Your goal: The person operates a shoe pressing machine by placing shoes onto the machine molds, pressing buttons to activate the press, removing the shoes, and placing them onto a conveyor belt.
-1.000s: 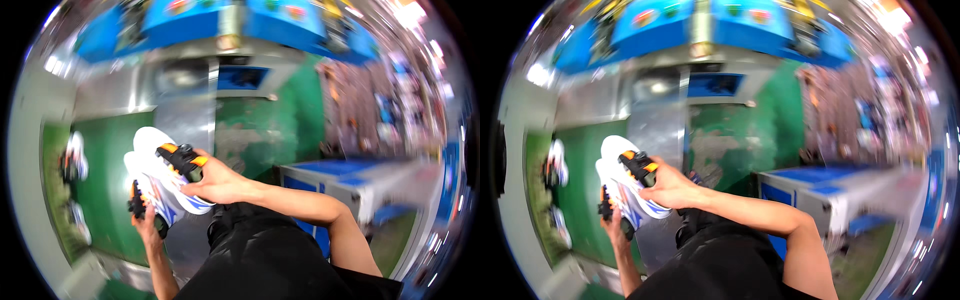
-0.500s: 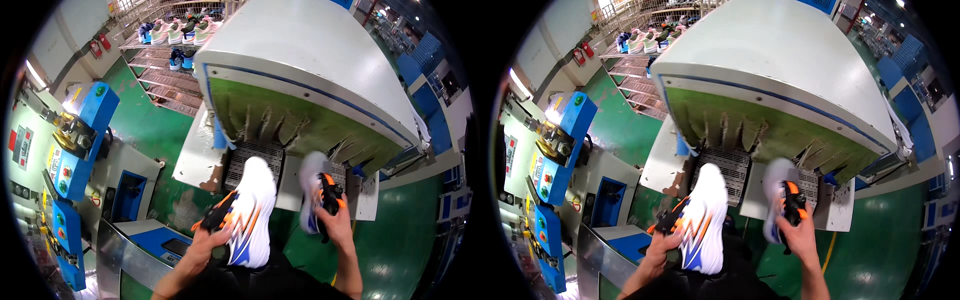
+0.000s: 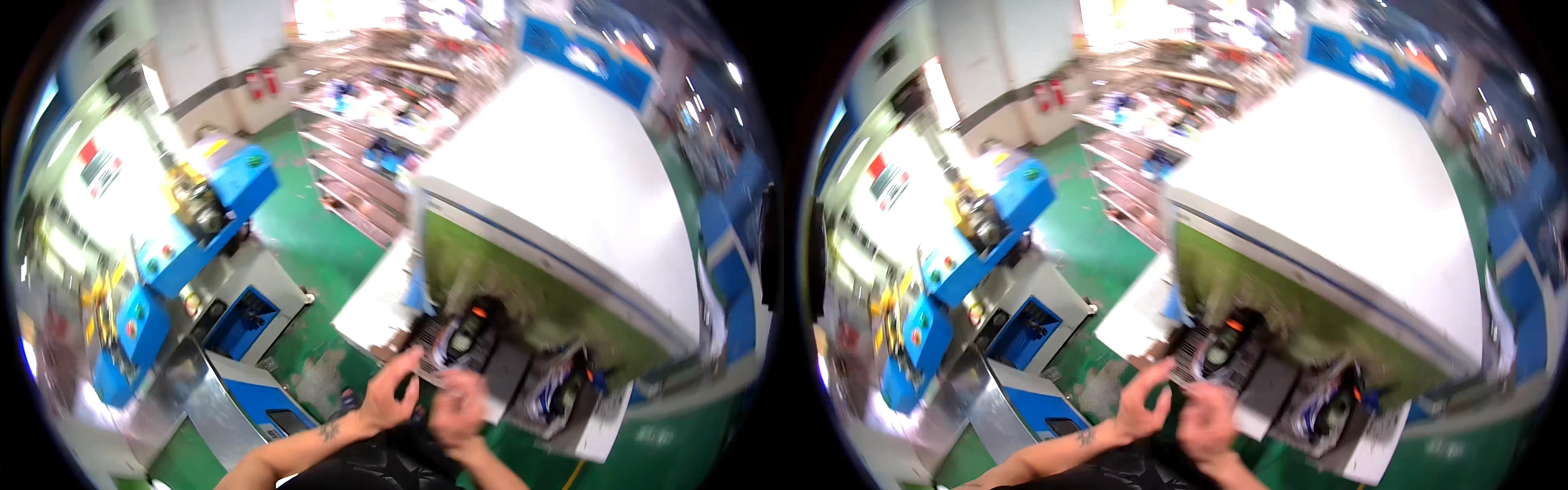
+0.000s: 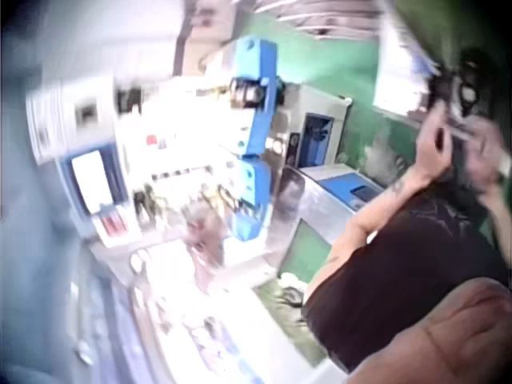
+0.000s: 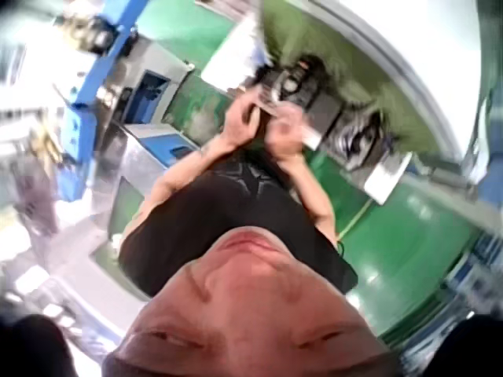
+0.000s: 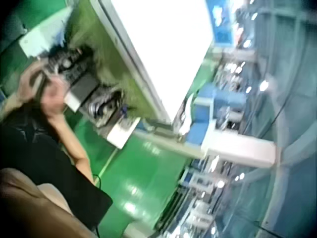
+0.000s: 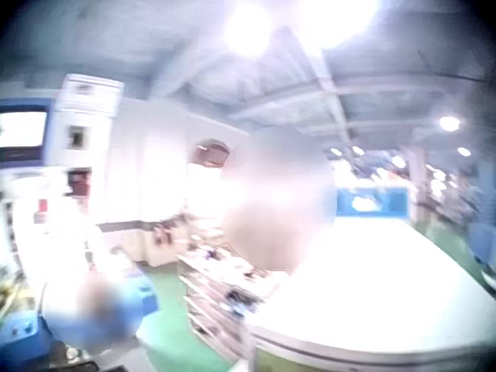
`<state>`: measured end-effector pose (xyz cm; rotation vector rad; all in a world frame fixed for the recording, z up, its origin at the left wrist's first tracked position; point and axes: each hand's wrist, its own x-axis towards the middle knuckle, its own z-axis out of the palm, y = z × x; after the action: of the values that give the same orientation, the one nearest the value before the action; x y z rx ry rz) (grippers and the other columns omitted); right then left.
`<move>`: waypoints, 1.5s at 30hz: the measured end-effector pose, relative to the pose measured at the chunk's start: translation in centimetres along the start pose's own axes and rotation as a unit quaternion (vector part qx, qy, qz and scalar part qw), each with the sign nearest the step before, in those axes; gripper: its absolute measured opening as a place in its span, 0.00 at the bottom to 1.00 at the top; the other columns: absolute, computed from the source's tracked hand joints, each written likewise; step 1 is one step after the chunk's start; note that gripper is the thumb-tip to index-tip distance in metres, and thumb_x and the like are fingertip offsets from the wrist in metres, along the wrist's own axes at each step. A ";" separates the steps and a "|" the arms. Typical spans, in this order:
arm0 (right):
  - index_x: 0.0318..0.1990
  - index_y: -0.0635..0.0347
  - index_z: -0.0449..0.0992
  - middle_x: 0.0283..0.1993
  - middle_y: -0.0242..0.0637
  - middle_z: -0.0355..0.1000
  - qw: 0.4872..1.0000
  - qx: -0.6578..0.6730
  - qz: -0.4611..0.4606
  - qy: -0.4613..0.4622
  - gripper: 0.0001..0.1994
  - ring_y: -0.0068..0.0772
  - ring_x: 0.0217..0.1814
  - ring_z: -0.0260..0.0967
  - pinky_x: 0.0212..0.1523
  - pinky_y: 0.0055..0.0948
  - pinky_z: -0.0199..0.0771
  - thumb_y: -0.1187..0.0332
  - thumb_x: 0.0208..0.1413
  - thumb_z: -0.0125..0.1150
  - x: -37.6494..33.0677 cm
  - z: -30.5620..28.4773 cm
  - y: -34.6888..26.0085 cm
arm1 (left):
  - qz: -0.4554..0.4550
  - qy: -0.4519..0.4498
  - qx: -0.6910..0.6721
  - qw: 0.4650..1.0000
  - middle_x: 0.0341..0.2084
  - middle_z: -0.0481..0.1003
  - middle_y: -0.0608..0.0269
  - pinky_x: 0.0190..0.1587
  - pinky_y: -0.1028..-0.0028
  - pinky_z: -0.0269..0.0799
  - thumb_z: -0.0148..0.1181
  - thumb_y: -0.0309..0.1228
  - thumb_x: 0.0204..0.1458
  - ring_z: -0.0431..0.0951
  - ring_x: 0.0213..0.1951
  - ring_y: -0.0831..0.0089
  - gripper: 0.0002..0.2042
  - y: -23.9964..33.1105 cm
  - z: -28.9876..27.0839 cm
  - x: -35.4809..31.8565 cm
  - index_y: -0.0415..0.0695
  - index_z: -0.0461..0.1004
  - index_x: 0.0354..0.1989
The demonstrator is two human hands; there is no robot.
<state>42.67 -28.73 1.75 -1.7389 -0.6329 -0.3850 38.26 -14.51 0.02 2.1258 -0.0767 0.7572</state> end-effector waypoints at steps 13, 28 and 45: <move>0.45 0.65 0.74 0.41 0.40 0.77 0.603 0.161 -0.092 -0.776 0.12 0.30 0.40 0.76 0.42 0.25 0.74 0.75 0.52 0.58 -23.1 28.5 -21.0 | -0.423 0.671 0.277 0.543 0.43 0.75 0.47 0.52 0.63 0.69 0.54 0.31 0.53 0.75 0.47 0.51 0.16 1.2 -21.3 -49.6 0.38 0.69 0.50; 0.57 0.64 0.61 0.55 0.51 0.64 0.006 0.213 -0.915 -0.343 0.36 0.51 0.58 0.63 0.58 0.41 0.65 0.65 0.38 0.71 -75.8 50.9 -59.1 | -0.577 0.703 0.416 -0.005 0.57 0.66 0.48 0.63 0.53 0.57 0.52 0.21 0.51 0.64 0.60 0.49 0.16 11.6 -8.5 -73.1 0.34 0.68 0.50; 0.48 0.64 0.73 0.42 0.43 0.76 0.128 0.196 -0.435 -0.870 0.31 0.37 0.43 0.76 0.45 0.35 0.77 0.56 0.36 0.75 -32.5 35.1 -39.4 | -0.351 0.769 -0.317 0.429 0.54 0.69 0.45 0.56 0.68 0.67 0.43 0.69 0.50 0.73 0.52 0.62 0.49 18.8 -22.4 -58.4 0.38 0.45 0.68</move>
<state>-9.34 4.80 5.21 -0.0220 -2.9968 1.4178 -26.17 -21.82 -8.21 0.0172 1.2092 1.4589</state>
